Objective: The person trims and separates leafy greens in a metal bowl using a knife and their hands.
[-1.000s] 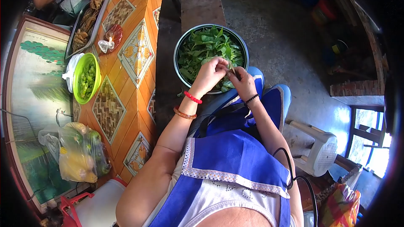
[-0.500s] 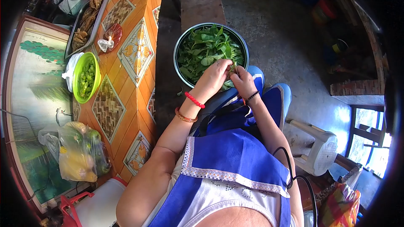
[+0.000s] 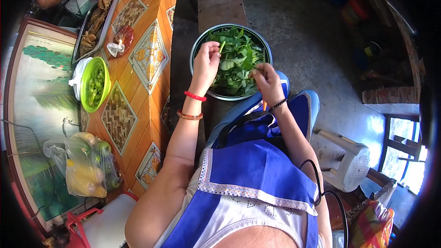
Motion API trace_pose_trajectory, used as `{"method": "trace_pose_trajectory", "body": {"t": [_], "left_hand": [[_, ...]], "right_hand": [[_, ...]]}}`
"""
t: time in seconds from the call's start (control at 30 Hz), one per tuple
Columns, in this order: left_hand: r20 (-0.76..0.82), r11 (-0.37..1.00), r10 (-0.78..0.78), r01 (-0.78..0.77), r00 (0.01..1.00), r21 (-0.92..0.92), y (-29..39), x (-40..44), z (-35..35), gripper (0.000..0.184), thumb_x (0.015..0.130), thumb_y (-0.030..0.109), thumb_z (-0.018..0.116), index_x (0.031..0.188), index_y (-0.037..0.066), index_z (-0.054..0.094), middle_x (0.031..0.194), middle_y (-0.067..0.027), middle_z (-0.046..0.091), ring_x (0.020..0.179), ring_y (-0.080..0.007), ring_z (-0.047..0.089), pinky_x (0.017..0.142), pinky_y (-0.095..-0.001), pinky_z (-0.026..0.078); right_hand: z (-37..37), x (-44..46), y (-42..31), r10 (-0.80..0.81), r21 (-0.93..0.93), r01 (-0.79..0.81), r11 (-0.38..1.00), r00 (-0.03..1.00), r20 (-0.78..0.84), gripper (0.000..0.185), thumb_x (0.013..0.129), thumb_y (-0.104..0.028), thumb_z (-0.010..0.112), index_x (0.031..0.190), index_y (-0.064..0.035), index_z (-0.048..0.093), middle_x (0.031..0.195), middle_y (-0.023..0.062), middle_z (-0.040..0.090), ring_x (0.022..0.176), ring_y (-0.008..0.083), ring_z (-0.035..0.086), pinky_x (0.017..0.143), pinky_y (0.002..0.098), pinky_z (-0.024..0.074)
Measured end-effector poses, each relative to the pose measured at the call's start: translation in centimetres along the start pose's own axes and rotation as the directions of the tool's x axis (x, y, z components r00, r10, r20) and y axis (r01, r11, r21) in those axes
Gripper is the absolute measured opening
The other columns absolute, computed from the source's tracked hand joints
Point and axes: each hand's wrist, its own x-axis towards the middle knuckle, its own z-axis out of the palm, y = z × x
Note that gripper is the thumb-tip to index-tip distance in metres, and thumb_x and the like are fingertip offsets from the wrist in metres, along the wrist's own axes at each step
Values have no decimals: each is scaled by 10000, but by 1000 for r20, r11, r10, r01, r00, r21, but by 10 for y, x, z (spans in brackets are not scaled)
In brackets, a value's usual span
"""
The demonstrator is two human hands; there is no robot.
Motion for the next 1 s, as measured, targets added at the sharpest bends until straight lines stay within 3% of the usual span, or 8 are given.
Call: {"method": "trace_pose_trajectory", "body": {"t": [0.07, 0.13, 0.3, 0.43, 0.6, 0.73, 0.8, 1.0], "left_hand": [[26, 989, -37, 40, 999, -142, -3, -1, -6, 236, 920, 1, 556, 1153, 8, 524, 977, -44, 595, 865, -108, 591, 775, -266, 509], [163, 802, -229, 281, 960, -527, -3, -8, -3, 241, 934, 34, 565, 1171, 29, 519, 969, -21, 580, 862, -102, 586, 766, -246, 502], [313, 659, -354, 472, 881, -585, -14, -26, 20, 208, 933, 60, 576, 1139, 56, 550, 965, -15, 596, 869, -97, 594, 777, -229, 501], [417, 609, -311, 516, 854, -602, -16, -30, 32, 305, 890, -23, 521, 1184, 60, 524, 1031, -11, 584, 924, -99, 587, 821, -242, 504], [473, 681, -349, 565, 809, -465, -11, -32, 27, 389, 877, -42, 526, 1248, 69, 486, 1122, -30, 551, 963, -102, 573, 833, -260, 508], [515, 693, -293, 550, 806, -466, -6, -33, 21, 419, 856, -46, 568, 1251, 64, 481, 1109, -27, 538, 916, -99, 580, 827, -249, 502], [534, 723, -275, 538, 800, -434, -8, -34, 22, 428, 849, -52, 579, 1248, 67, 483, 1105, -25, 533, 898, -95, 581, 823, -243, 498], [507, 876, -181, 373, 843, -307, -21, -37, 26, 433, 828, -91, 572, 1213, 96, 510, 1104, -6, 554, 841, -60, 571, 783, -226, 491]], "right_hand": [[0, 10, 13, -72, -261, 58, 964, 996, -45, 239, 913, -183, 624, 1033, 20, 584, 816, 92, 635, 730, 160, 592, 664, 302, 473], [-1, 7, 22, -83, -366, 71, 928, 996, -18, 259, 925, -209, 606, 1053, 16, 590, 845, 129, 636, 776, 213, 612, 705, 330, 481], [0, -2, 19, -160, -461, 174, 870, 985, 70, 328, 972, -277, 506, 1147, -15, 598, 989, 209, 632, 943, 358, 615, 817, 393, 475], [-3, 0, 28, -122, -362, 164, 918, 983, 136, 324, 969, -262, 519, 1176, -21, 585, 947, 176, 632, 889, 286, 631, 777, 361, 481], [-1, -6, 14, 127, -261, -64, 963, 965, 231, 336, 955, -249, 555, 1223, -46, 561, 821, 39, 604, 756, 104, 571, 688, 256, 467], [-5, -3, 14, 199, -162, -161, 974, 945, 258, 342, 952, -258, 561, 1218, -44, 565, 798, 17, 599, 740, 101, 563, 674, 252, 461], [-8, -3, 12, 382, -177, -343, 923, 880, 284, 345, 951, -261, 565, 1216, -40, 568, 807, 20, 597, 741, 98, 556, 671, 250, 458], [-6, -2, 19, 259, -253, -190, 949, 925, 277, 338, 949, -273, 568, 1188, -35, 591, 808, 22, 595, 738, 98, 554, 663, 255, 455]]}}
